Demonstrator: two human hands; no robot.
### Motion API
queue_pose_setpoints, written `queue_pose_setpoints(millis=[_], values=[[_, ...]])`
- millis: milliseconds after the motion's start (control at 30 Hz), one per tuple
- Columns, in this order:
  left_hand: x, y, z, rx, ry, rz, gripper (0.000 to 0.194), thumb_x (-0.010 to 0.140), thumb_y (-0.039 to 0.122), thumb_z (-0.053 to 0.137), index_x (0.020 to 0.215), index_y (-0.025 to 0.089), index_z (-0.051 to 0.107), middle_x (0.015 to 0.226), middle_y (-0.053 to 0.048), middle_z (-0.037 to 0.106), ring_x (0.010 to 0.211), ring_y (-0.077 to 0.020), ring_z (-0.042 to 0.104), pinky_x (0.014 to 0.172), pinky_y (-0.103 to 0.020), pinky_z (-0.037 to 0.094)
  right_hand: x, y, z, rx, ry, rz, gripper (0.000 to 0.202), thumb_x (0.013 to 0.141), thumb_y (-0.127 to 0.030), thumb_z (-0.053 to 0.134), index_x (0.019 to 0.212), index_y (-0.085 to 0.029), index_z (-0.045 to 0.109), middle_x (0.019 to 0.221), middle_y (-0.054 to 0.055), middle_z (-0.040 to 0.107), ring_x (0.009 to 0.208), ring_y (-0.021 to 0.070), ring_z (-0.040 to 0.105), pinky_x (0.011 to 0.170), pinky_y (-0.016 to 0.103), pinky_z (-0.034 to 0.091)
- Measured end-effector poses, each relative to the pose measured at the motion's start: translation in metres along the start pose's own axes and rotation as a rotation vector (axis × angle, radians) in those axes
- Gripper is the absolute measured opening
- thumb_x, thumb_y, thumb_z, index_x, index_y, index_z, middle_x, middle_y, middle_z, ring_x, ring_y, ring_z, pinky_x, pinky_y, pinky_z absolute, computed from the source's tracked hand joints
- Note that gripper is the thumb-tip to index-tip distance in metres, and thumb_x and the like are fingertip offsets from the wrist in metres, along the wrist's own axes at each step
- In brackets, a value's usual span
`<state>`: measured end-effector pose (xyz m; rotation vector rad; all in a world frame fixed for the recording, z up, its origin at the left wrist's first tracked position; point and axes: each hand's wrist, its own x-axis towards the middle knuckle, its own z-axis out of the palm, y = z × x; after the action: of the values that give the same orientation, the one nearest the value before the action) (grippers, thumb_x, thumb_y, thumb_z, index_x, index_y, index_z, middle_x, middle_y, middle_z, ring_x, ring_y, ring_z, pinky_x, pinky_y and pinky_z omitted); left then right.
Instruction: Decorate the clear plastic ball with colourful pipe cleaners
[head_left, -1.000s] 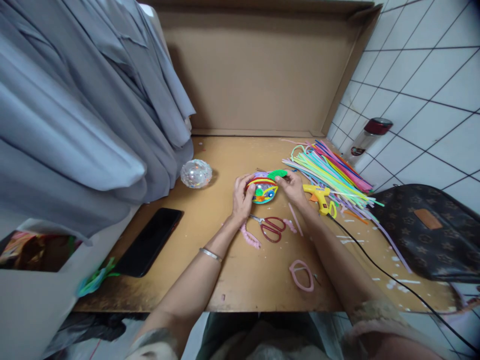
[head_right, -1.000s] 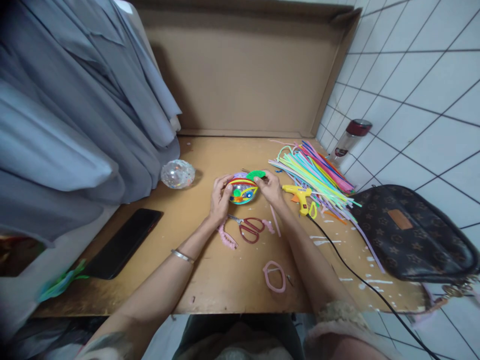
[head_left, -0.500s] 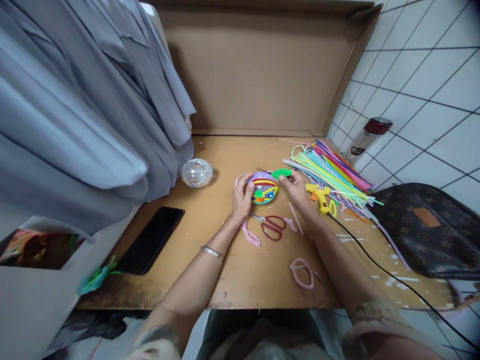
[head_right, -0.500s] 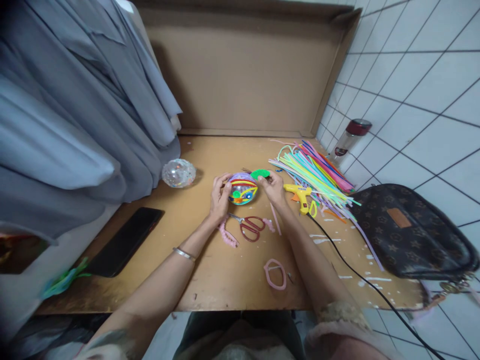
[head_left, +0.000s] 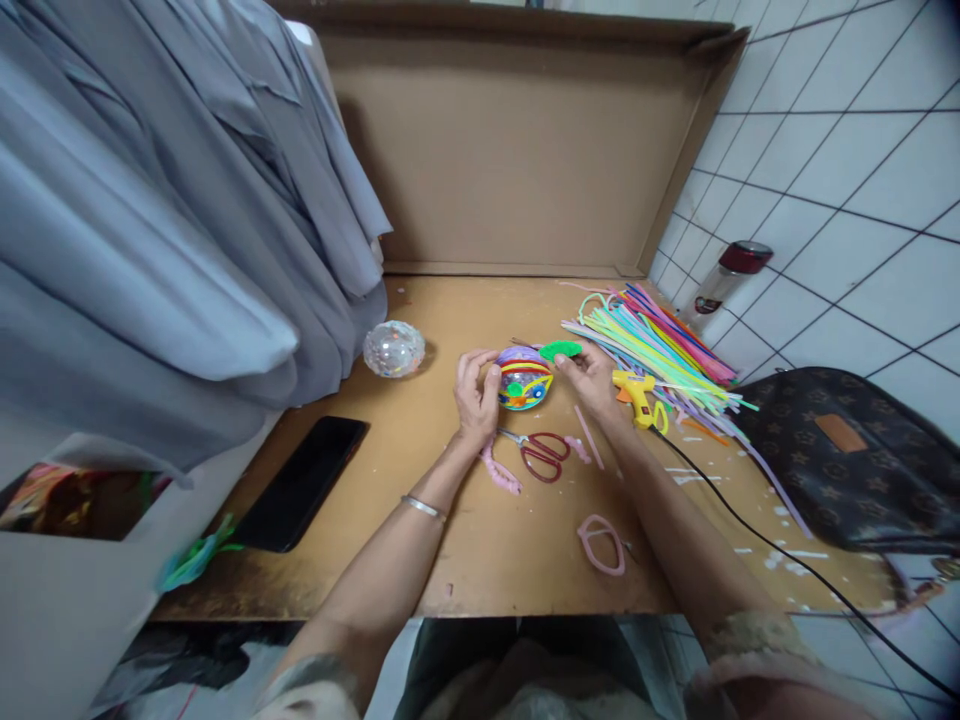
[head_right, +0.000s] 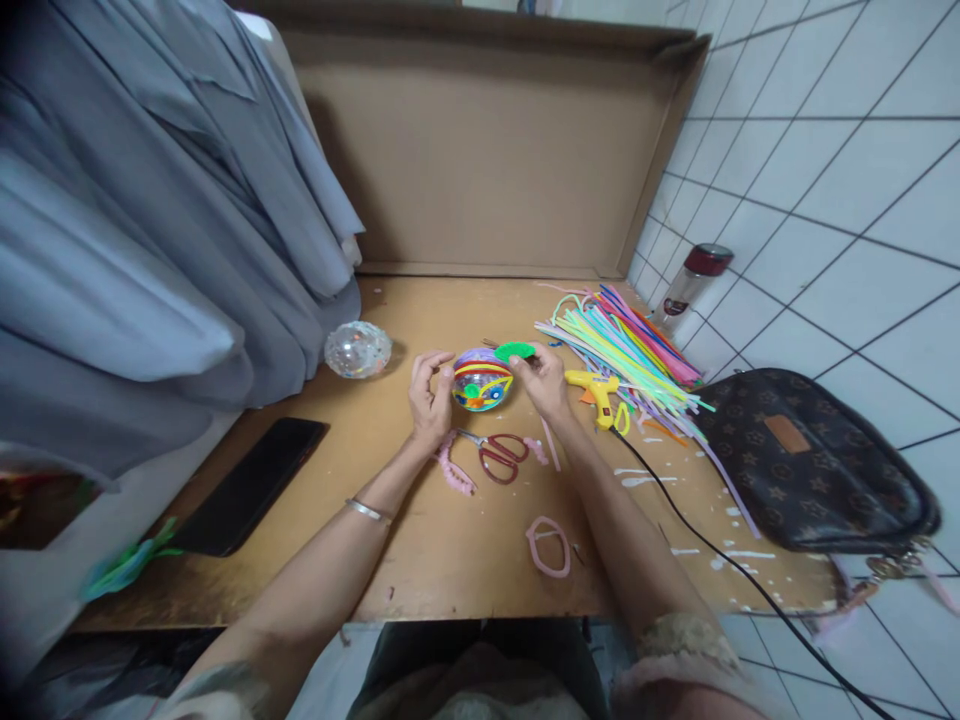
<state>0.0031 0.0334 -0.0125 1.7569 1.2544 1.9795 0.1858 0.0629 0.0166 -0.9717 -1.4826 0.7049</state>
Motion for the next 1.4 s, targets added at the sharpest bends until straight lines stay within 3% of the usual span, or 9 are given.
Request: queue_pose_setpoints(millis=[233,467,667,867,1100,1400], values=[[0.002,0.014,-0.002,0.031,-0.07,0.099,0.025,0.092,0.043,0.058,0.094,0.02,0.068,0.089,-0.005,0.069,0.087,-0.0187,0.061,0.081,-0.035,0.049,-0.01,-0.027,0.009,-0.137,-0.174,-0.141,0.016,0.082,-0.035,0.06,0.083,-0.021,0.066,0.081,0.003,0.065,0.078,0.0182,0.058,0.074,0.032,0.047],[0.004,0.019,-0.007,0.025,-0.106,0.117,0.027,0.091,0.041,0.058,0.074,0.02,0.064,0.07,-0.001,0.064,0.07,-0.016,0.058,0.071,-0.032,0.048,-0.017,-0.039,0.016,-0.127,-0.23,-0.172,0.013,0.083,-0.03,0.059,0.085,-0.022,0.069,0.087,0.004,0.067,0.086,0.0199,0.058,0.083,0.034,0.048],[0.002,0.032,-0.008,-0.12,-0.098,-0.037,0.028,0.091,0.04,0.058,0.073,0.019,0.062,0.071,0.0,0.059,0.069,-0.0136,0.055,0.07,-0.028,0.046,-0.02,-0.041,0.02,0.05,-0.255,-0.051,0.021,0.083,-0.039,0.06,0.09,-0.021,0.069,0.094,0.004,0.067,0.089,0.0186,0.061,0.082,0.032,0.051],[-0.003,0.044,-0.013,-0.231,-0.064,-0.202,0.036,0.085,0.051,0.063,0.074,0.018,0.063,0.07,0.0,0.058,0.067,-0.0122,0.054,0.066,-0.025,0.046,-0.026,-0.044,0.029,0.101,-0.282,-0.018,0.024,0.087,-0.043,0.057,0.085,-0.02,0.065,0.084,0.002,0.066,0.086,0.018,0.062,0.081,0.032,0.053],[-0.011,0.043,-0.022,-0.277,-0.036,-0.265,0.036,0.081,0.053,0.067,0.076,0.017,0.065,0.072,-0.001,0.062,0.068,-0.013,0.057,0.066,-0.024,0.048,-0.036,-0.059,0.037,-0.181,-0.26,-0.162,0.017,0.092,-0.029,0.047,0.084,-0.023,0.06,0.084,0.004,0.064,0.086,0.0195,0.059,0.083,0.033,0.048],[-0.008,0.041,-0.029,-0.316,-0.019,-0.287,0.036,0.078,0.052,0.069,0.077,0.016,0.066,0.071,-0.001,0.063,0.068,-0.0119,0.058,0.068,-0.024,0.049,-0.037,-0.074,0.041,-0.5,-0.317,-0.196,0.018,0.096,-0.024,0.041,0.081,-0.022,0.05,0.081,0.005,0.059,0.079,0.0198,0.053,0.077,0.031,0.041]])
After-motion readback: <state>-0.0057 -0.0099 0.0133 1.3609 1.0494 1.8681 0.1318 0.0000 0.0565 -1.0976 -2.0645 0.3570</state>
